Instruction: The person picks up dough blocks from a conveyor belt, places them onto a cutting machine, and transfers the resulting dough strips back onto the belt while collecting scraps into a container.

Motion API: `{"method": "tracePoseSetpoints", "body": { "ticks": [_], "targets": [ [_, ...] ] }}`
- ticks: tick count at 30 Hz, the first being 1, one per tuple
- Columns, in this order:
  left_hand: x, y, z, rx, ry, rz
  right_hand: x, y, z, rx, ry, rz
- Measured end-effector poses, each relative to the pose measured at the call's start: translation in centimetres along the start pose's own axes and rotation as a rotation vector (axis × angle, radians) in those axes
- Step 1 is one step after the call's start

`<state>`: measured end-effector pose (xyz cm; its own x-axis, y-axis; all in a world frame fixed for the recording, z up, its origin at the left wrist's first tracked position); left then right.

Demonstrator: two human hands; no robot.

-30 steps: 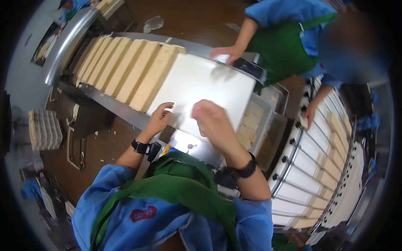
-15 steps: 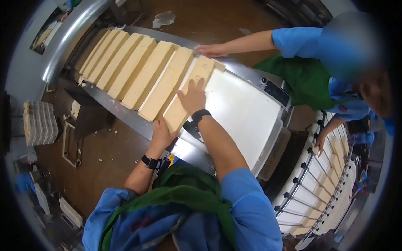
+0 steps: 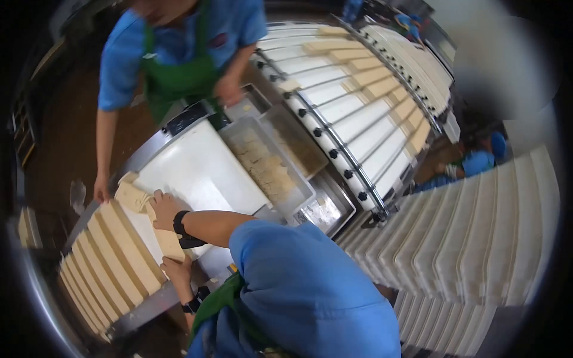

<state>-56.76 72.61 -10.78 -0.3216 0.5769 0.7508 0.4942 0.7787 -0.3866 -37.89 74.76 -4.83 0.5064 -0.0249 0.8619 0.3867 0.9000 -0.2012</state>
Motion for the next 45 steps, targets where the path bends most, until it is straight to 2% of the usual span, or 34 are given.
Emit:
{"method": "tracePoseSetpoints", "body": {
  "ticks": [3, 4, 6, 7, 9, 10, 11, 13, 15, 16, 17, 18, 19, 21, 23, 24, 25, 26, 28, 29, 30, 31, 32, 34, 36, 37, 39, 40, 42, 43, 44, 45],
  "targets": [
    [-1.1, 0.1, -2.3, -0.185, -0.006, 0.088, 1.2, -1.3, -4.5, -0.179, 0.005, -0.072],
    [-1.6, 0.2, -3.2, -0.206, 0.008, 0.093, 2.0, -1.9, -6.1, -0.282, 0.043, -0.003],
    [-2.7, -0.3, -5.6, -0.375, -0.062, 0.133, 1.5, -2.6, -8.0, -0.336, -0.015, -0.228],
    [-3.5, -0.5, -6.8, -0.379, -0.043, 0.165, 1.1, -2.4, -8.3, -0.356, -0.003, -0.238],
    [-5.5, 0.6, -7.3, -0.415, 0.015, 0.184, 1.3, -1.8, -9.0, -0.34, 0.207, -0.093],
    [-6.5, 1.1, -8.0, -0.438, 0.053, 0.182, 2.4, -2.3, -9.3, -0.379, 0.283, -0.085],
    [-7.5, 1.2, -8.6, -0.295, 0.055, 0.142, 2.9, -2.5, -9.9, -0.428, 0.308, -0.104],
    [-7.9, -0.1, -12.2, -0.354, 0.022, 0.092, 4.9, -3.8, -11.8, -0.492, 0.351, -0.14],
    [-8.4, -1.6, -16.2, -0.41, -0.017, 0.048, 8.3, -8.0, -15.1, -0.598, 0.653, -0.249],
    [-8.7, -2.5, -18.9, -0.532, -0.026, 0.033, 8.5, -9.6, -17.8, -0.594, 0.63, -0.436],
    [-9.2, -3.4, -21.8, -0.654, -0.037, 0.019, 11.0, -12.7, -19.9, -0.626, 0.667, -0.537],
    [-10.0, -4.1, -24.7, -0.668, -0.034, 0.029, 13.0, -16.1, -22.2, -0.558, 0.67, -0.744],
    [-10.9, -5.1, -28.0, -0.798, -0.023, 0.072, 13.9, -18.8, -25.1, -0.483, 0.629, -0.946],
    [-13.0, -7.9, -34.2, -1.021, 0.002, 0.162, 18.2, -26.7, -29.2, -0.601, 0.672, -0.969],
    [-15.4, -12.0, -39.8, -1.208, 0.067, 0.235, 20.9, -33.9, -33.2, -0.85, 0.645, -1.073],
    [-16.9, -14.3, -42.4, -1.296, 0.117, 0.26, 18.2, -37.1, -40.1, -0.822, 0.358, -1.066],
    [-19.0, -16.1, -44.5, -1.383, 0.158, 0.341, 20.3, -41.0, -40.2, -0.913, 0.518, -1.234],
    [-21.2, -17.9, -46.0, -1.467, 0.201, 0.425, 20.1, -45.1, -43.0, -1.061, 0.409, -1.168],
    [-25.1, -21.3, -48.0, -1.653, 0.168, 0.577, 22.4, -52.2, -44.8, -1.21, 0.661, -1.04],
    [-26.9, -23.0, -48.8, -1.643, 0.164, 0.574, 22.2, -55.0, -46.3, -1.239, 0.561, -0.978],
    [-28.7, -24.7, -49.5, -1.646, 0.184, 0.692, 21.6, -57.5, -48.2, -1.263, 0.459, -0.913],
    [-30.4, -26.1, -50.0, -1.643, 0.202, 0.811, 21.2, -59.6, -50.1, -1.256, 0.455, -0.897],
    [-32.0, -26.9, -50.3, -1.629, 0.196, 0.806, 20.8, -61.5, -52.2, -1.207, 0.485, -0.824],
    [-34.9, -28.5, -50.5, -1.515, 0.055, 1.101, 20.4, -64.0, -56.2, -1.149, 0.517, -0.741],
    [-37.9, -29.4, -51.0, -1.459, 0.067, 1.079, 20.4, -65.2, -59.8, -0.973, 0.633, -0.544],
    [-40.1, -29.3, -51.5, -1.416, 0.004, 1.125, 21.1, -65.1, -60.2, -0.962, 0.635, -0.532],
    [-43.9, -28.8, -52.7, -1.363, -0.056, 1.157, 22.2, -65.1, -60.5, -1.174, 0.34, -0.597],
    [-45.3, -28.6, -54.0, -1.399, -0.066, 1.161, 21.9, -65.4, -61.3, -1.162, 0.343, -0.59],
    [-46.8, -28.3, -56.8, -1.423, -0.074, 1.156, 21.6, -66.0, -62.5, -1.097, 0.172, -0.875],
    [-46.4, -28.3, -58.5, -1.487, -0.073, 1.224, 22.5, -66.0, -61.9, -1.049, 0.362, -0.96],
    [-45.9, -28.4, -59.9, -1.549, -0.071, 1.29, 22.4, -66.0, -61.9, -1.032, 0.368, -0.951],
    [-45.7, -28.3, -60.5, -1.479, 0.024, 1.344, 22.0, -66.2, -62.1, -1.017, 0.373, -0.994]
  ]
}}
Point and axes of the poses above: each hand's wrist, its own y-axis towards the middle knuckle, its own x-axis out of the back of the hand, z = x × y, the point moved 1 cm from there along y, towards the middle knuckle, and after that the axes turned 9 degrees about z, right-handed, at the moved point
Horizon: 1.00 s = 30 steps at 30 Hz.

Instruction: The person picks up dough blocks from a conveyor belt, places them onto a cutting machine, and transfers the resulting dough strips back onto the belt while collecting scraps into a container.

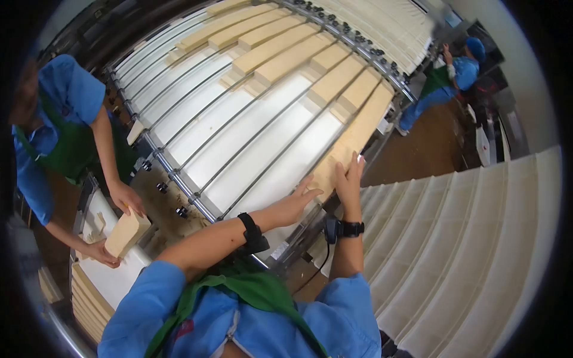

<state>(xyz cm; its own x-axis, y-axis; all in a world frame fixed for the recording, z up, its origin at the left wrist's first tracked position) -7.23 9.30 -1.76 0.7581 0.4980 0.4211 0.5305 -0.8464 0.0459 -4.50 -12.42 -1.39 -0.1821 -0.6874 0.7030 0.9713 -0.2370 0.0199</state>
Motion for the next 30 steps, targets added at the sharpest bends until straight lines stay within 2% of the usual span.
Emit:
{"method": "tracePoseSetpoints", "body": {
  "ticks": [3, 4, 5, 7, 8, 11, 13, 14, 17, 19, 20, 21, 23, 25, 26, 27, 28, 29, 30],
  "targets": [
    [2.3, -1.5, -1.4, 0.136, -0.046, 0.066, -0.7, -0.9, -1.4, 0.017, 0.064, -0.027],
    [2.2, -2.5, -0.7, 0.099, -0.072, -0.034, -0.6, -1.5, -1.5, 0.025, 0.061, -0.046],
    [2.9, -4.0, -0.7, 0.142, -0.068, -0.078, -1.1, -2.1, -0.9, 0.045, 0.064, -0.052],
    [5.2, -8.0, -1.3, 0.041, -0.121, -0.233, -1.6, -4.3, 4.0, 0.007, 0.147, -0.024],
    [6.3, -9.8, -0.8, -0.089, -0.032, -0.388, -2.2, -4.6, 4.2, 0.027, 0.187, 0.019],
    [9.9, -16.8, -0.9, 0.007, -0.079, -0.537, -5.0, -5.5, 8.2, 0.141, 0.367, 0.205],
    [11.7, -21.2, -0.3, 0.103, -0.034, -0.649, -6.4, -5.6, 11.9, 0.247, 0.345, 0.43],
    [12.1, -22.8, 0.1, 0.094, -0.003, -0.705, -7.5, -6.1, 13.7, 0.218, 0.473, 0.481],
    [11.9, -27.5, 2.9, 0.116, 0.022, -0.832, -10.9, -6.6, 18.5, 0.358, 0.472, 0.691],
    [11.0, -30.0, 4.5, 0.488, 0.453, -0.946, -13.2, -7.4, 22.4, 0.41, 0.408, 0.807],
    [10.6, -31.7, 5.4, 0.57, 0.415, -0.97, -14.4, -7.8, 24.6, 0.44, 0.349, 0.888],
    [10.4, -33.9, 5.1, 0.578, 0.414, -1.0, -15.9, -9.1, 27.1, 0.413, 0.298, 0.936],
    [9.4, -39.1, 4.1, 0.536, 0.158, -1.17, -19.5, -11.0, 30.3, 0.353, 0.297, 1.07],
    [8.0, -45.4, 3.3, 0.633, 0.161, -1.315, -23.9, -13.6, 33.5, 0.371, 0.201, 1.096],
    [5.8, -48.6, 4.5, 0.69, 0.229, -1.465, -26.7, -14.3, 34.3, 0.594, 0.077, 1.09],
    [4.5, -52.1, 4.4, 0.73, 0.08, -1.578, -30.0, -15.5, 34.7, 0.711, 0.077, 1.097],
    [2.2, -56.2, 5.7, 0.912, 0.256, -1.643, -32.8, -16.7, 35.4, 0.828, 0.076, 1.099],
    [-0.3, -60.2, 6.7, 1.135, 0.45, -1.684, -34.7, -18.7, 37.3, 0.86, 0.043, 1.137],
    [-1.5, -64.1, 5.1, 1.377, 0.33, -1.686, -36.6, -21.0, 39.2, 0.891, 0.009, 1.175]
  ]
}}
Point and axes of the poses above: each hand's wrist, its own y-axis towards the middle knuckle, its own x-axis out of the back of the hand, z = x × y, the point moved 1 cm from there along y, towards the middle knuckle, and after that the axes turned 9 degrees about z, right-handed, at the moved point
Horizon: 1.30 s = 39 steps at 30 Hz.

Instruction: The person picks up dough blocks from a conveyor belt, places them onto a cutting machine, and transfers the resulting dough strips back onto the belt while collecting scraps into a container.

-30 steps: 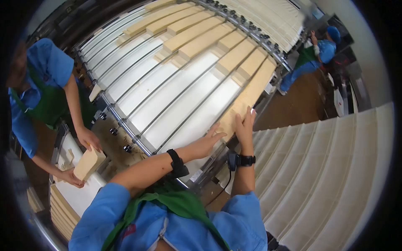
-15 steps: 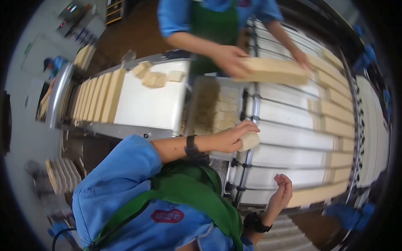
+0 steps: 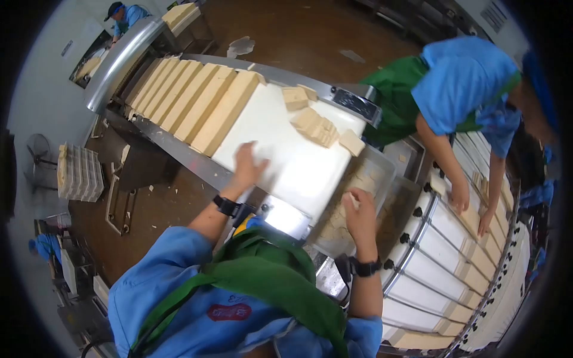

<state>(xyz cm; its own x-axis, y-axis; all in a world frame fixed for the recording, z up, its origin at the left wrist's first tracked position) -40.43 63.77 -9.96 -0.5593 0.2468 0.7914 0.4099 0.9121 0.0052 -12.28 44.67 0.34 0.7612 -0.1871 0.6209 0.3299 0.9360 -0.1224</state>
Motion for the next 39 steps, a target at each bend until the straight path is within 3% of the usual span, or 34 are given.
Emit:
{"method": "tracePoseSetpoints", "body": {
  "ticks": [2, 4, 7, 9, 17, 22, 24, 27, 30, 32, 35, 37, 39],
  "targets": [
    [2.4, 0.2, 8.5, 0.324, 0.278, -0.12, -4.7, 5.2, 0.7, 0.173, -0.108, 0.022],
    [6.1, 0.3, 11.8, 0.573, 0.365, -0.166, -9.6, 10.0, 2.6, 0.245, -0.12, 0.054],
    [8.5, 1.5, 15.8, 0.655, 0.311, -0.003, -16.6, 16.7, 5.3, 0.292, -0.197, 0.114],
    [8.3, 1.7, 16.7, 0.559, 0.34, -0.02, -21.0, 20.5, 7.5, 0.243, -0.413, 0.18],
    [9.0, 2.3, 16.0, 0.404, 0.431, 0.096, -32.3, 34.5, 16.6, 0.077, -0.444, 0.082],
    [9.5, 2.6, 15.8, 0.356, 0.442, 0.151, -33.6, 39.2, 20.1, 0.029, -0.542, -0.002],
    [9.6, 2.7, 16.0, 0.332, 0.452, 0.166, -33.2, 39.4, 22.2, -0.013, -0.627, 0.137],
    [9.9, 2.9, 15.8, 0.338, 0.429, 0.193, -35.3, 38.6, 20.7, -0.003, -0.545, 0.051],
    [9.7, 2.9, 15.9, 0.296, 0.451, 0.195, -34.8, 38.2, 20.0, -0.124, -0.531, 0.069],
    [9.8, 2.6, 16.3, 0.24, 0.37, 0.194, -32.4, 37.4, 19.1, -0.239, -0.492, 0.086],
    [9.7, 2.7, 14.1, 0.12, 0.202, 0.303, -28.5, 34.8, 13.0, -0.233, -0.573, -0.113],
    [9.3, 2.1, 11.3, 0.044, 0.073, 0.417, -22.4, 31.4, 11.1, -0.489, -0.294, 0.154],
    [9.7, 0.3, 6.4, 0.0, -0.024, 0.589, -17.5, 25.3, 8.4, -0.625, -0.495, -0.076]
  ]
}}
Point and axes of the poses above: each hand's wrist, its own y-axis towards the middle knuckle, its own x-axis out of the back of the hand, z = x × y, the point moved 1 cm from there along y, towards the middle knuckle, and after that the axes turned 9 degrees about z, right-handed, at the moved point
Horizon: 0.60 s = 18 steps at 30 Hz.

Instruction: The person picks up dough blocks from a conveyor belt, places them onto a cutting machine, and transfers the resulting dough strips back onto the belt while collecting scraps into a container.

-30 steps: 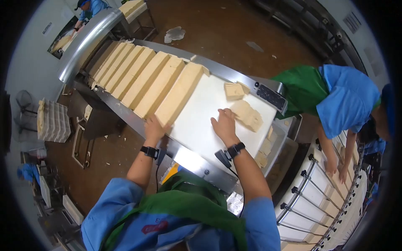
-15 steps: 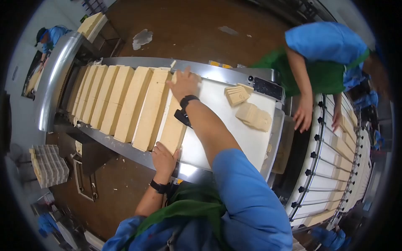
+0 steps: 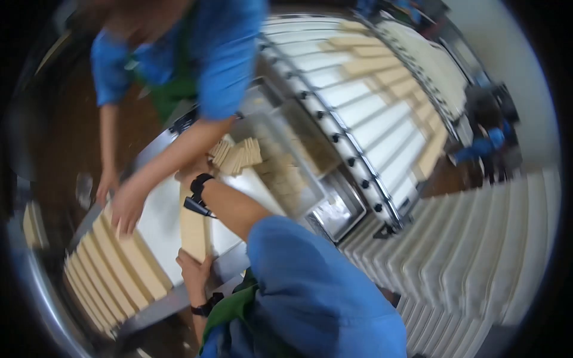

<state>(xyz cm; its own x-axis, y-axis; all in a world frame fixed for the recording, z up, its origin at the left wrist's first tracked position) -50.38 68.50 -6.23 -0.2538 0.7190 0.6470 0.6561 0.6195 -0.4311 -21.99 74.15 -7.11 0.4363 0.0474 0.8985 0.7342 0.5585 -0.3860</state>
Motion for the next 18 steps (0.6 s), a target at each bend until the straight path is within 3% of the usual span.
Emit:
{"method": "tracePoseSetpoints", "body": {
  "ticks": [1, 2, 4, 6, 7, 8, 10, 12, 18],
  "targets": [
    [3.3, -2.2, -0.1, 0.075, 0.081, 0.044, -3.4, 0.3, 2.2, 0.062, -0.035, -0.049],
    [3.9, -2.0, -1.4, 0.131, 0.137, 0.1, -6.3, 2.3, 0.4, 0.102, -0.103, -0.107],
    [2.1, -0.7, -1.3, 0.026, 0.155, 0.02, 1.4, -3.2, -1.4, 0.013, -0.081, -0.121],
    [-0.3, 1.0, -2.9, -0.092, 0.156, -0.077, 4.1, -5.3, -5.5, -0.179, 0.481, -0.176],
    [-1.7, 1.2, -4.2, -0.154, 0.12, -0.157, 4.6, -6.3, -8.2, -0.191, 0.56, -0.365],
    [-3.2, 0.9, -5.4, -0.21, 0.079, -0.232, 5.0, -7.9, -11.8, -0.193, 0.717, -0.346],
    [-4.4, 0.3, -9.9, -0.298, 0.047, -0.218, 8.2, -10.8, -17.9, -0.281, 0.768, -0.425],
    [-6.3, -0.1, -15.5, -0.485, 0.002, -0.206, 9.6, -12.4, -25.6, -0.235, 0.725, -0.64],
    [-13.6, -1.1, -31.7, -0.751, 0.089, -0.065, 16.7, -16.8, -45.3, -0.451, 0.825, -0.71]
  ]
}}
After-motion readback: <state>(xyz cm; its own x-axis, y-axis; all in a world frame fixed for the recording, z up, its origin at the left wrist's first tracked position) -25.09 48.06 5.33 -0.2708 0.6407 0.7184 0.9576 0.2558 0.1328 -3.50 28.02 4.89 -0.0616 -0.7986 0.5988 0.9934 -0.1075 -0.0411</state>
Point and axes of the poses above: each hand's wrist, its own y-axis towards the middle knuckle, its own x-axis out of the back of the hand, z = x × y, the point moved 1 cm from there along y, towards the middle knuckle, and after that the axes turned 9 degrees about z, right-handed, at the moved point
